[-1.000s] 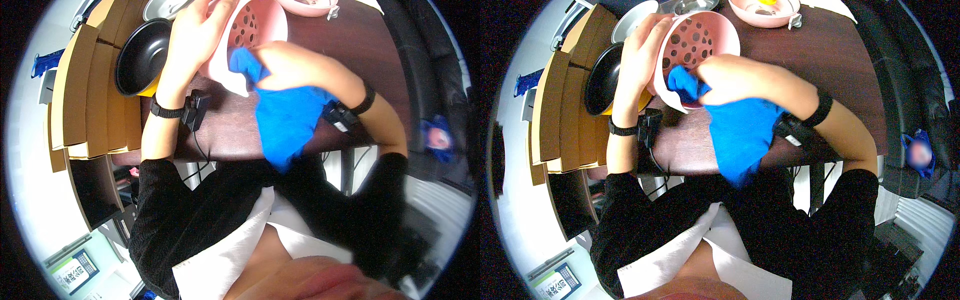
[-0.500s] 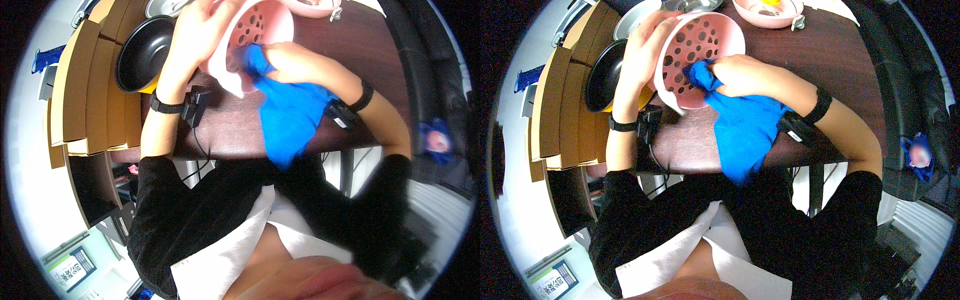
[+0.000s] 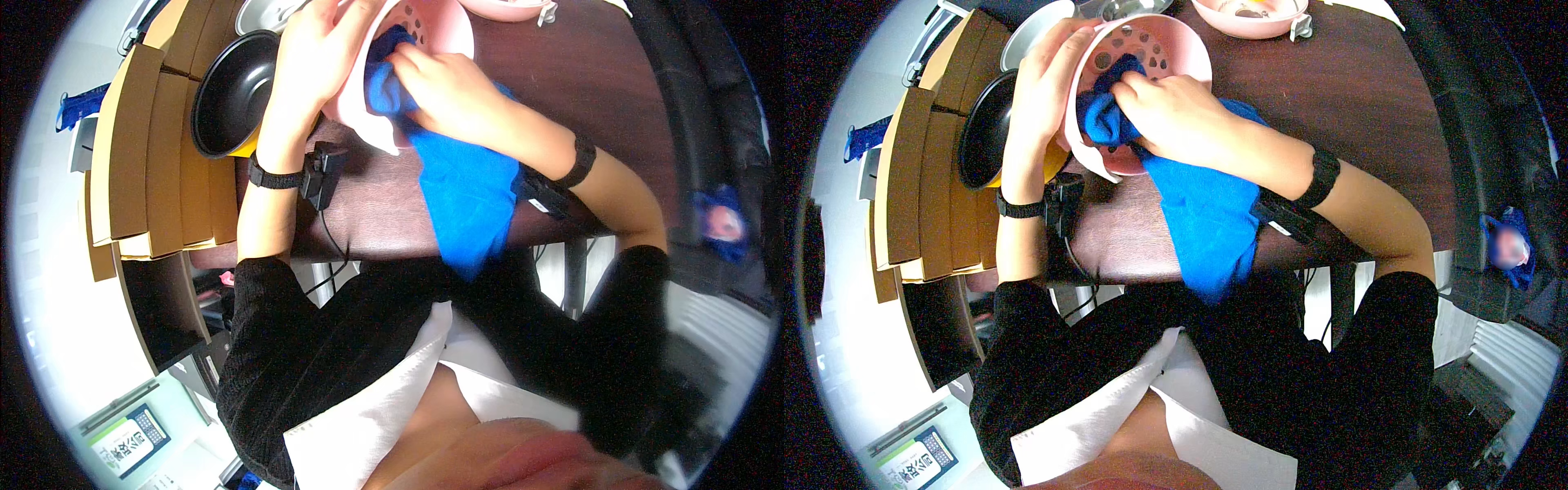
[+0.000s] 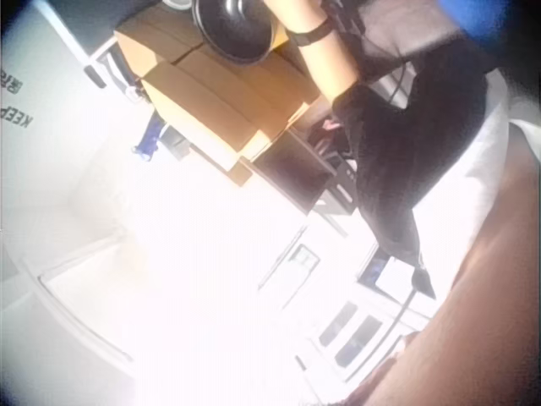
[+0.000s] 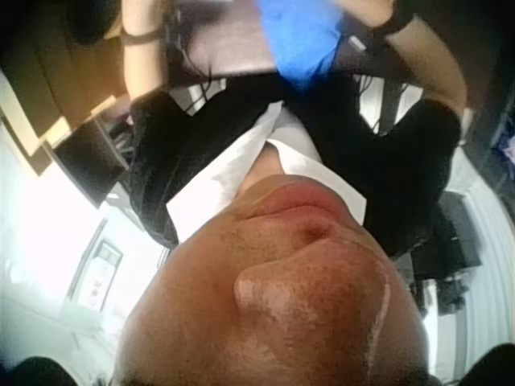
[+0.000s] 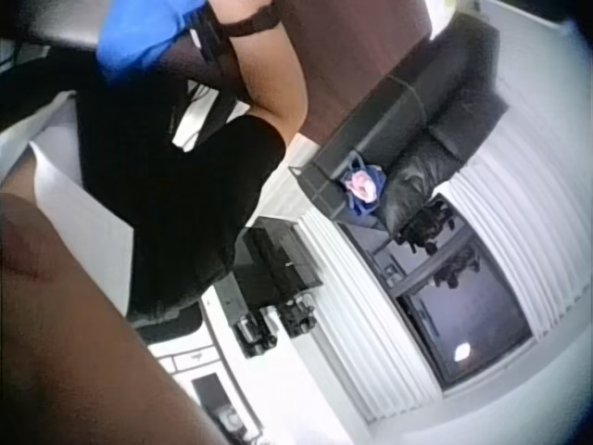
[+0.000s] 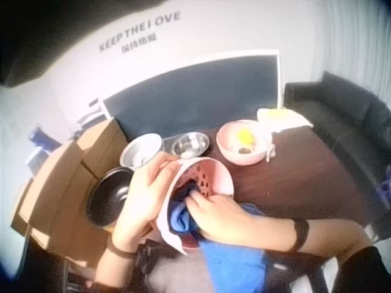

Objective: The person wipes a pink perforated steamer basket and a metal bowl with a blue cloth. The person handles each item individually, wiping the interior and exterior surfaces before placing them back on the table.

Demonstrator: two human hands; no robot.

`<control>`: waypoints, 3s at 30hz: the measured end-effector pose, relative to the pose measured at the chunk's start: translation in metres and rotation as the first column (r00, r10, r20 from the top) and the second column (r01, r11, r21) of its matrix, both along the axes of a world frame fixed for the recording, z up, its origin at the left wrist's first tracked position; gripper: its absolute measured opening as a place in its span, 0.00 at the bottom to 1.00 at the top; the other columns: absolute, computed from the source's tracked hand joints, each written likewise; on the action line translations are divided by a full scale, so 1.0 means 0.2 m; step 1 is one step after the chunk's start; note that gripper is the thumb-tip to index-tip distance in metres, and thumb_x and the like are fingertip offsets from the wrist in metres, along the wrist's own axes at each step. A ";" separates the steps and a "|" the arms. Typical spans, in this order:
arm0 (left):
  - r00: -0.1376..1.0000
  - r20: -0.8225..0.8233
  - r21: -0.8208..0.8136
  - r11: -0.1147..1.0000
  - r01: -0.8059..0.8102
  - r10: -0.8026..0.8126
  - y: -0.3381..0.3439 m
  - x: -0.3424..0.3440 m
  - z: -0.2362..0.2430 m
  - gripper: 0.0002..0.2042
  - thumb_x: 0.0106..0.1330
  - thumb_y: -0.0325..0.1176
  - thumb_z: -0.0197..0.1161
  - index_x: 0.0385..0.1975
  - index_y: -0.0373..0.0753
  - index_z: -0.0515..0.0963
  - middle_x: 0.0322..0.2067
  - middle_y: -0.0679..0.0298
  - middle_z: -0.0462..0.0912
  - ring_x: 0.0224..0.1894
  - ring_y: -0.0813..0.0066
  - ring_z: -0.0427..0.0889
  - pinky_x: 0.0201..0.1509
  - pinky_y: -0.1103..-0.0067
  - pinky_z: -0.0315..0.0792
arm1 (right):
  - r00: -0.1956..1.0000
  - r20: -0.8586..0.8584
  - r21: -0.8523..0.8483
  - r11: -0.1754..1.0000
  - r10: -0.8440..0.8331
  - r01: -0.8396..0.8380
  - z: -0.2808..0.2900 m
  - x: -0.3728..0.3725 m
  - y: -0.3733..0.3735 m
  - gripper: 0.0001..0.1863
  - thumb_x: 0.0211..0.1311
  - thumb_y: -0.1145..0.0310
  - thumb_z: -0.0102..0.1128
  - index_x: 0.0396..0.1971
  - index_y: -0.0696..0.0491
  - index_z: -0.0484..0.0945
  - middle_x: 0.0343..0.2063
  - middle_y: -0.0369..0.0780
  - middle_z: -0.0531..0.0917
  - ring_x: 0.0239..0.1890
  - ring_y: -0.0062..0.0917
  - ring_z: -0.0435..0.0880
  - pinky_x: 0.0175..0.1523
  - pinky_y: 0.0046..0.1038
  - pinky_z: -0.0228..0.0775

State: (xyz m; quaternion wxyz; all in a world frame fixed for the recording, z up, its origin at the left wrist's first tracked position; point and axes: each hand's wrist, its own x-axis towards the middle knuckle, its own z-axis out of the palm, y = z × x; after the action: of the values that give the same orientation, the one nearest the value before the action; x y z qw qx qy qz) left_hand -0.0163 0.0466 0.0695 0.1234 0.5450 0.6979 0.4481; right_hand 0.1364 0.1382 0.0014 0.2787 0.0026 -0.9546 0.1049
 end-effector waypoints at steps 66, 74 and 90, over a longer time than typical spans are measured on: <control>0.437 0.880 0.318 0.915 -0.248 -0.188 0.14 -0.23 -0.21 0.28 0.65 0.47 0.55 0.57 0.31 0.66 0.54 0.54 0.75 0.56 0.63 0.74 0.62 0.67 0.68 | 0.414 -0.148 -0.842 0.334 -0.898 0.424 -0.21 1.07 1.06 0.41 0.49 0.66 0.68 0.60 0.64 0.57 0.49 0.50 0.74 0.47 0.31 0.75 0.52 0.30 0.69; 0.434 0.891 0.270 0.924 -0.270 -0.134 0.13 -0.14 -0.20 0.26 0.65 0.46 0.54 0.57 0.32 0.67 0.54 0.54 0.74 0.56 0.65 0.75 0.60 0.69 0.68 | 0.563 0.026 -0.356 0.518 -0.826 0.777 -0.31 1.05 1.11 0.32 0.52 0.52 0.64 0.56 0.51 0.71 0.55 0.54 0.70 0.57 0.45 0.70 0.62 0.37 0.62; 0.757 0.637 0.117 0.989 0.093 -0.147 0.12 0.00 -0.22 0.26 0.62 0.40 0.57 0.59 0.37 0.66 0.50 0.61 0.74 0.54 0.72 0.72 0.59 0.74 0.66 | 0.441 0.114 -0.328 0.385 -0.890 0.863 -0.27 1.02 1.04 0.47 0.45 0.44 0.69 0.60 0.58 0.64 0.57 0.56 0.68 0.59 0.48 0.69 0.62 0.39 0.62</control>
State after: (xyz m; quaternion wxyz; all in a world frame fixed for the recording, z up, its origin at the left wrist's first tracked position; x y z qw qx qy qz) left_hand -0.0166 0.0703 0.0256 0.3624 0.4062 0.5588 0.6256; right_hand 0.3405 0.3466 -0.0528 0.3257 -0.5446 -0.7658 0.1040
